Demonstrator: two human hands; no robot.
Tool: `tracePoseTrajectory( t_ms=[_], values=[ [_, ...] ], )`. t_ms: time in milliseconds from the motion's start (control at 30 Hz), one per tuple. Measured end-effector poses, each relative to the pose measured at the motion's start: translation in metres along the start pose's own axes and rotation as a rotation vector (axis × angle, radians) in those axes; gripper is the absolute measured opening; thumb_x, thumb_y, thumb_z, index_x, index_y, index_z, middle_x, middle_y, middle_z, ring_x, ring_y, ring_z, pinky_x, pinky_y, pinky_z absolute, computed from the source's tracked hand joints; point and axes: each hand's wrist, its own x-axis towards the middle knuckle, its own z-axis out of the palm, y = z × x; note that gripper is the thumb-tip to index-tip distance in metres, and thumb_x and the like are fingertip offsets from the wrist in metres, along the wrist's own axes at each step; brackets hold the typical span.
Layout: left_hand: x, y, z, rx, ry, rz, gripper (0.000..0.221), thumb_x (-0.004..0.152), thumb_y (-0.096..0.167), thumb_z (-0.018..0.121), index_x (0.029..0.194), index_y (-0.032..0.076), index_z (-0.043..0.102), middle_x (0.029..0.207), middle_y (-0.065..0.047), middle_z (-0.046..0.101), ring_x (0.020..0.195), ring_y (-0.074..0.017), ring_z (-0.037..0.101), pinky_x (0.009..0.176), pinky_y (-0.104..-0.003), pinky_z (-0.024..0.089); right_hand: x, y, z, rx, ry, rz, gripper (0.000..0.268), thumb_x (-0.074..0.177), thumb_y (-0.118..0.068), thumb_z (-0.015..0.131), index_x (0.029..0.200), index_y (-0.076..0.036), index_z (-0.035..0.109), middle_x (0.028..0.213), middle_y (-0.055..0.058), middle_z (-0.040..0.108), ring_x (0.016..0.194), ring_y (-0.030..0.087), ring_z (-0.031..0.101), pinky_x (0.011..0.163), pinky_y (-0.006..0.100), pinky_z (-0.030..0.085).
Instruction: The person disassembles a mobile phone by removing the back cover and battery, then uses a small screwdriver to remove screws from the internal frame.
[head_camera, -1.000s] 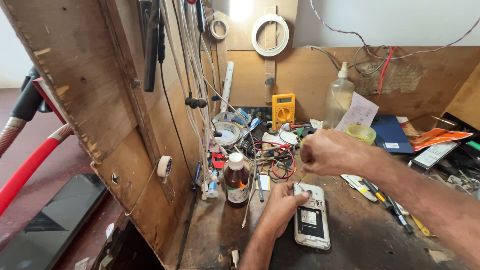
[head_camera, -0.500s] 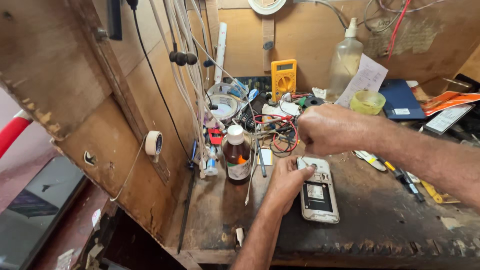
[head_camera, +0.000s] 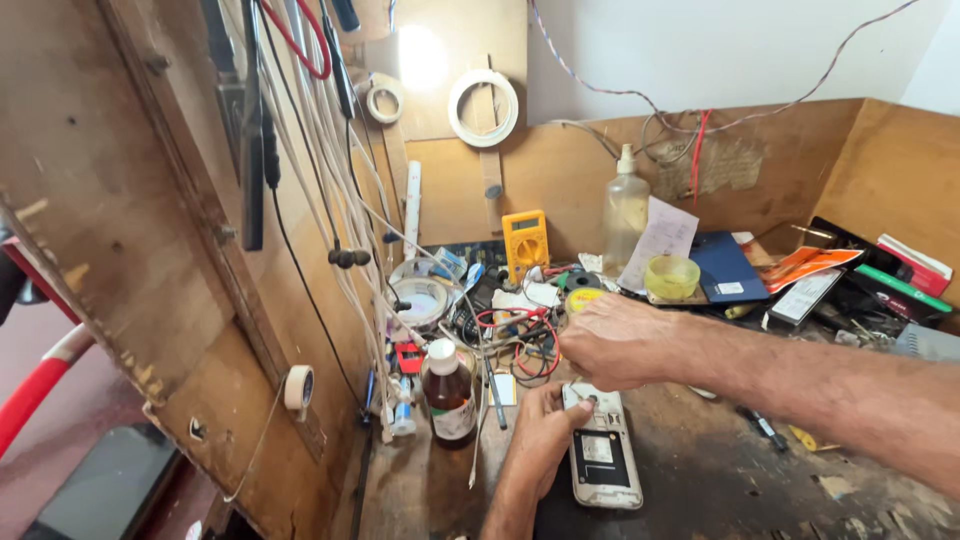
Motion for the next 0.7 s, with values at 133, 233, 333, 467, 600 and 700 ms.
tracePoseTrajectory(
  t_ms=[133, 233, 333, 467, 600, 700],
  values=[
    [0.001, -0.003, -0.002, 0.060, 0.033, 0.005, 0.019, 0.087, 0.001, 0.068, 0.104, -0.006, 0.072, 0.090, -0.008, 0.075, 0.077, -0.0120, 0.069, 0.072, -0.028, 0.055, 0.013, -0.008, -0.003, 0.074, -0.138, 0.172, 0.014, 0.071, -0.014, 0.072, 0.074, 0.000, 0.073, 0.074, 0.021, 0.069, 0.077, 0.039, 0.071, 0.069, 0.050, 0.056],
    [0.001, -0.005, -0.003, 0.065, 0.046, 0.005, 0.019, 0.087, 0.002, 0.068, 0.103, -0.006, 0.072, 0.087, -0.008, 0.074, 0.075, -0.0125, 0.067, 0.069, -0.029, 0.054, 0.017, -0.008, -0.001, 0.041, -0.100, 0.141, 0.015, 0.068, -0.015, 0.073, 0.072, -0.001, 0.073, 0.073, 0.022, 0.069, 0.076, 0.039, 0.070, 0.070, 0.050, 0.056],
    [0.001, -0.004, -0.004, 0.068, 0.036, 0.038, 0.018, 0.087, 0.002, 0.068, 0.103, -0.006, 0.072, 0.088, -0.007, 0.074, 0.075, -0.0121, 0.066, 0.069, -0.029, 0.053, 0.015, -0.006, 0.004, 0.025, -0.084, 0.123, 0.016, 0.070, -0.018, 0.075, 0.072, -0.002, 0.072, 0.073, 0.022, 0.070, 0.075, 0.039, 0.071, 0.070, 0.050, 0.056],
    [-0.003, -0.003, -0.001, 0.041, 0.012, 0.007, 0.017, 0.087, 0.002, 0.066, 0.101, -0.006, 0.072, 0.088, -0.008, 0.074, 0.075, -0.0133, 0.068, 0.069, -0.029, 0.055, 0.007, -0.004, 0.015, -0.108, -0.068, -0.080, 0.011, 0.071, -0.014, 0.073, 0.072, -0.003, 0.073, 0.073, 0.020, 0.070, 0.076, 0.037, 0.071, 0.069, 0.049, 0.056],
    [-0.005, 0.009, 0.002, 0.061, 0.014, 0.009, 0.018, 0.084, -0.004, 0.065, 0.100, -0.008, 0.071, 0.088, -0.009, 0.075, 0.076, -0.0146, 0.068, 0.069, -0.031, 0.053, 0.007, -0.011, 0.016, -0.285, 0.059, -0.445, 0.013, 0.076, -0.014, 0.072, 0.067, -0.005, 0.074, 0.070, 0.017, 0.071, 0.079, 0.035, 0.072, 0.065, 0.050, 0.056],
    [-0.007, 0.011, 0.007, 0.032, 0.006, 0.065, 0.025, 0.084, -0.002, 0.065, 0.107, -0.002, 0.073, 0.095, -0.004, 0.076, 0.081, -0.0105, 0.068, 0.074, -0.028, 0.054, 0.007, -0.010, 0.012, -0.322, -0.040, -0.290, 0.013, 0.080, -0.014, 0.070, 0.074, -0.003, 0.074, 0.075, 0.018, 0.071, 0.075, 0.034, 0.073, 0.063, 0.047, 0.057]
  ],
)
